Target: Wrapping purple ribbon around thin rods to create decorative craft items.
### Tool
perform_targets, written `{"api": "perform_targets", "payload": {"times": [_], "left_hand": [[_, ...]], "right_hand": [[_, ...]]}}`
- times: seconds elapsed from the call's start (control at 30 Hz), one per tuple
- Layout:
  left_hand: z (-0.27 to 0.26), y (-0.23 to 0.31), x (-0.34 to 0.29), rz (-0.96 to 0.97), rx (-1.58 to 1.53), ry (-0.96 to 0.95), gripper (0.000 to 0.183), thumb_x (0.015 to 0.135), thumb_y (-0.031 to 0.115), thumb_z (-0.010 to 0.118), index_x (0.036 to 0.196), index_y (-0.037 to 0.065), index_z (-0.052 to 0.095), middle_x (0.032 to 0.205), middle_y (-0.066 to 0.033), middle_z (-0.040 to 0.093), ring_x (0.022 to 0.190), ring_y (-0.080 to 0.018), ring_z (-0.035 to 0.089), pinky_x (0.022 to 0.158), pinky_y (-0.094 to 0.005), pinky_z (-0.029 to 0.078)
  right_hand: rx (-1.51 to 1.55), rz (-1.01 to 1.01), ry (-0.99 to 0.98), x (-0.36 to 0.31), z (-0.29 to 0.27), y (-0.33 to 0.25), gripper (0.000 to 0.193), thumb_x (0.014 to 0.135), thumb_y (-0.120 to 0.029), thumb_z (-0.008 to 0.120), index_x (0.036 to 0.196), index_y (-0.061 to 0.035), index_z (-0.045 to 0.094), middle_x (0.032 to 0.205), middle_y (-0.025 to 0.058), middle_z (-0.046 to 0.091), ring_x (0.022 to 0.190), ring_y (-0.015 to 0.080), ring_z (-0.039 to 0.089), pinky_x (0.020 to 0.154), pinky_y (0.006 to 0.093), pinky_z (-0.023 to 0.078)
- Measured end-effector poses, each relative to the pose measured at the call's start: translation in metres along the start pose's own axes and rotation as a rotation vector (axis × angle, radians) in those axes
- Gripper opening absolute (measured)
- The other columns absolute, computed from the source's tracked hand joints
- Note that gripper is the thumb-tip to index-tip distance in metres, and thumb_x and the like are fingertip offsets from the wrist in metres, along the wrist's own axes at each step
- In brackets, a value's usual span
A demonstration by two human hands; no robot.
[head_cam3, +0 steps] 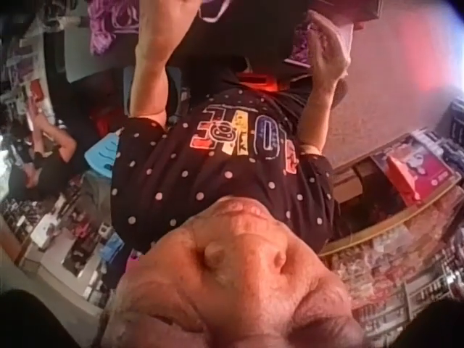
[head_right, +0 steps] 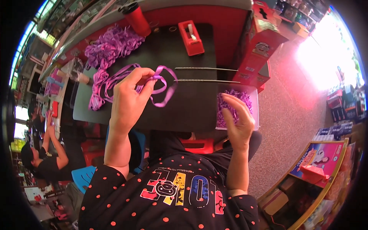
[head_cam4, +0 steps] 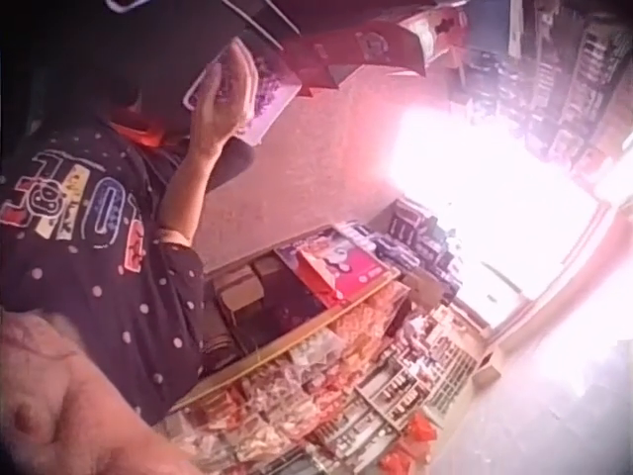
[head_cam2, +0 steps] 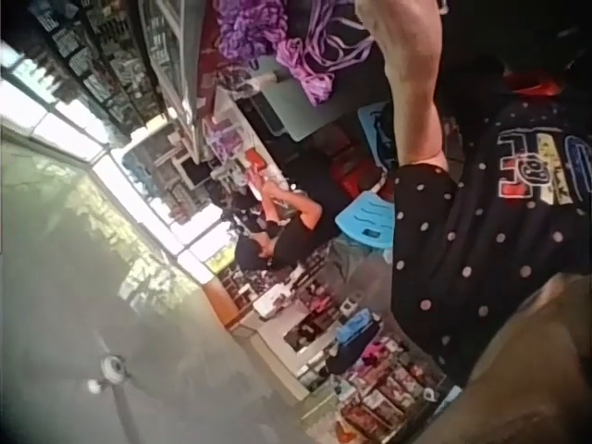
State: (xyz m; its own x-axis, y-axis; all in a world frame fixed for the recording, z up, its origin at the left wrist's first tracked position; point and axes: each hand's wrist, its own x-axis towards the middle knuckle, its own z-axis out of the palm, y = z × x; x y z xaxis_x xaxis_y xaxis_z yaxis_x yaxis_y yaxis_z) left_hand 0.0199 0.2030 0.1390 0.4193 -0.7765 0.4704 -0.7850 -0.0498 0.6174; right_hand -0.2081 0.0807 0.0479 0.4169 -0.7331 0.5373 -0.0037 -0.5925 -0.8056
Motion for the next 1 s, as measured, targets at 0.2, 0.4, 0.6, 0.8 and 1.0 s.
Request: {"api": "perform_targets", "payload": {"times": [0.2,0.4,0.6,0.8,1.0], "left_hand": [[0.019,0.055,-0.004,-0.004,-0.285,-0.206,0.023,0.08,-0.004,0.064,0.102,0.002,0.062,0.085,-0.006,0.067,0.078,-0.0097,0.064,0.073,-0.0227,0.049],[0.065,0.069,-0.011,-0.03,-0.37,-0.377,0.018,0.084,0.002,0.065,0.101,0.001,0.062,0.086,-0.0089,0.07,0.082,-0.013,0.067,0.072,-0.024,0.051],[0.11,0.068,-0.008,-0.074,-0.543,-0.563,0.013,0.086,0.007,0.065,0.096,-0.001,0.068,0.083,-0.0049,0.068,0.075,-0.0069,0.059,0.069,-0.0225,0.048],[0.157,0.054,0.01,0.117,-0.644,-0.64,0.014,0.081,0.009,0.071,0.091,-0.001,0.069,0.083,-0.0061,0.064,0.076,-0.0109,0.06,0.07,-0.0248,0.048],[0.201,0.043,0.036,-0.221,-0.999,-1.11,0.017,0.086,0.014,0.068,0.093,-0.001,0.066,0.081,-0.0036,0.065,0.074,-0.0085,0.059,0.071,-0.023,0.048]], "right_hand": [[0.138,-0.004,-0.119,0.012,0.004,-0.056,0.025,0.077,-0.007,0.071,0.099,0.0039,0.065,0.094,0.0093,0.067,0.08,0.014,0.062,0.074,0.0259,0.049],[0.211,0.411,-0.043,-0.004,-0.017,-0.038,0.022,0.078,-0.008,0.073,0.099,-0.0021,0.067,0.078,-0.0003,0.065,0.071,0.0058,0.058,0.062,0.0221,0.045],[0.228,0.426,-0.074,-0.015,-0.051,-0.011,0.023,0.081,-0.008,0.07,0.102,-0.0009,0.065,0.092,0.0029,0.066,0.087,0.0096,0.06,0.078,0.0249,0.047],[-0.148,0.354,0.03,-0.019,-0.08,-0.002,0.012,0.079,-0.004,0.07,0.09,-0.0013,0.067,0.088,0.0056,0.067,0.082,0.0105,0.061,0.076,0.0258,0.048],[0.252,0.5,0.064,-0.02,-0.1,0.021,0.013,0.087,-0.008,0.066,0.095,0.0024,0.065,0.084,-0.0003,0.063,0.078,0.0053,0.058,0.071,0.02,0.047]]}}
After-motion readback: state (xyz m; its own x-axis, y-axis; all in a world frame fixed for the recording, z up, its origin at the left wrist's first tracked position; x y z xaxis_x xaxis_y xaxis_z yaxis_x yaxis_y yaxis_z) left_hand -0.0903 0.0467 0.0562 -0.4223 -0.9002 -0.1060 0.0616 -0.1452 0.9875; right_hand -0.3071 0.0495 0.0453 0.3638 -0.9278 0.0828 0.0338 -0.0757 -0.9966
